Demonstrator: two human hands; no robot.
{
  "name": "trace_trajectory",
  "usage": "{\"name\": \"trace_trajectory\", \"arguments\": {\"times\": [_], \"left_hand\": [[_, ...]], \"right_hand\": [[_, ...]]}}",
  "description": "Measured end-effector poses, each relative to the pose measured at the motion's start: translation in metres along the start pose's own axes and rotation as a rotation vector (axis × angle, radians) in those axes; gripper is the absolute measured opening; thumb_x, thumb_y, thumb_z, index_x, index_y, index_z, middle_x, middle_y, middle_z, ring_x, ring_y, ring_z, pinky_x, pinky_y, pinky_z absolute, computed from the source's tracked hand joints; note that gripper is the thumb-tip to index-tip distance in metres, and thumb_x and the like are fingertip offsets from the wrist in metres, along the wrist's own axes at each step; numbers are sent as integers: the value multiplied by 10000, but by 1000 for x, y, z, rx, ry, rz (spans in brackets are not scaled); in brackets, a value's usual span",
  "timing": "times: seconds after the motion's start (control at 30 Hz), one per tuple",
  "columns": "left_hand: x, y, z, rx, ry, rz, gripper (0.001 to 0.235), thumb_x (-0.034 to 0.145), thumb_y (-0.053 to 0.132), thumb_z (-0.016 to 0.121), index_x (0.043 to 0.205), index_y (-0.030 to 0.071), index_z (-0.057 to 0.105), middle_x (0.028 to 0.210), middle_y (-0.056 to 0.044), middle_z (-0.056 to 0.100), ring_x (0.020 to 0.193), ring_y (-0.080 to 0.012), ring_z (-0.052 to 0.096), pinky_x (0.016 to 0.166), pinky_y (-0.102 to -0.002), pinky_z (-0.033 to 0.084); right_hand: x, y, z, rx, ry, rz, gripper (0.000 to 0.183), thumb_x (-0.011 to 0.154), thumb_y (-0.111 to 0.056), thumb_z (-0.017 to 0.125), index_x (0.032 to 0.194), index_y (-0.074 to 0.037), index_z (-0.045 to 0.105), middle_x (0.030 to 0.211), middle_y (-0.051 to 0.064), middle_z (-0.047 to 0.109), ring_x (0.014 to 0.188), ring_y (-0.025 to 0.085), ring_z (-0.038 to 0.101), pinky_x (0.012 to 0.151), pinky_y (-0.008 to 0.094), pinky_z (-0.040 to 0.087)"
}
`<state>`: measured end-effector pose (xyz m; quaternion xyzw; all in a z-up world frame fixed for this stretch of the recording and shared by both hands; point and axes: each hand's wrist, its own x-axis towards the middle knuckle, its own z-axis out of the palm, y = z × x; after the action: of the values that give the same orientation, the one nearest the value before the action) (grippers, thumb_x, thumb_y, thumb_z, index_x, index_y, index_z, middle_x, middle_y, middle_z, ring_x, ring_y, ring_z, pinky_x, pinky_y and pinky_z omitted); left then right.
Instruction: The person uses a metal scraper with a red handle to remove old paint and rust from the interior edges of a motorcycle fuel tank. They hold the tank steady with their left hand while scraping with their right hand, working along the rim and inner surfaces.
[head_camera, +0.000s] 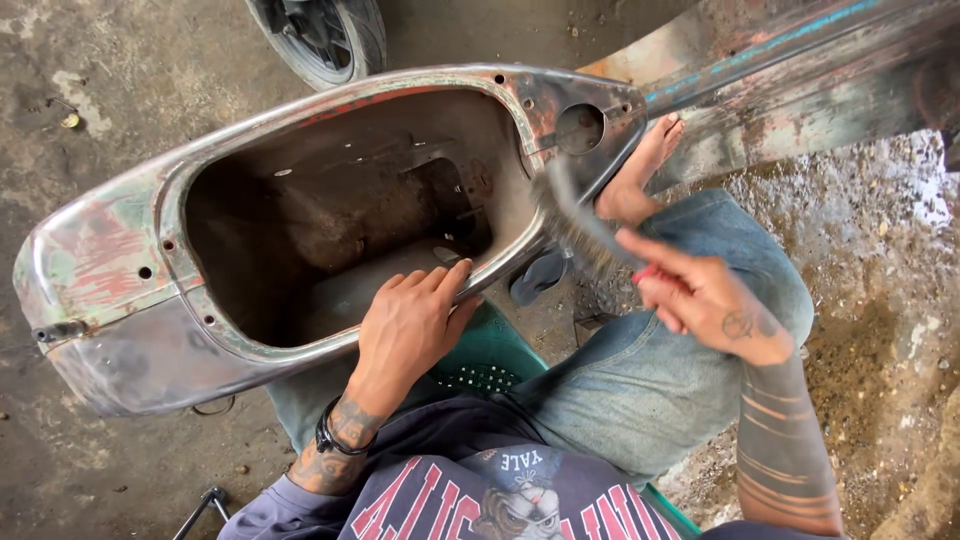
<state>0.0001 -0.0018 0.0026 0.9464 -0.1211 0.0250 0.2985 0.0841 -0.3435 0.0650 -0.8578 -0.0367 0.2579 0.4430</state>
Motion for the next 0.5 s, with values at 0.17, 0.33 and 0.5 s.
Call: {"name": "trace_trajectory", "arguments": {"times": [0.17, 0.33, 0.5], "left_hand": [[-1, 2, 0, -6, -12, -3, 452, 909, 311, 699, 1275, 55, 634, 884, -60, 684, 829, -256, 665, 760, -401, 508], [1, 1, -1, -10, 5, 1, 441, 910, 304, 696, 1268, 53, 635, 900, -63, 686, 843, -262, 666, 762, -399, 513], [2, 1, -1, -13, 7, -3, 444, 906, 304, 698, 1270, 58, 634, 907, -62, 684, 841, -259, 665, 764, -401, 513]], "right_hand": [[-1, 2, -6, -49, 99, 32, 577, 1006, -88, 548, 1560, -234, 479, 793, 0, 616, 561, 42, 497, 491, 208, 430], [2, 8, -11, -46, -104, 1, 550, 988, -79, 580, 1521, -208, 531, 823, 6, 660, 563, 47, 528, 519, 212, 502], [1, 6, -8, 19, -7, -41, 562, 1012, -98, 576, 1561, -192, 501, 809, 14, 624, 568, 48, 505, 514, 214, 461]]}}
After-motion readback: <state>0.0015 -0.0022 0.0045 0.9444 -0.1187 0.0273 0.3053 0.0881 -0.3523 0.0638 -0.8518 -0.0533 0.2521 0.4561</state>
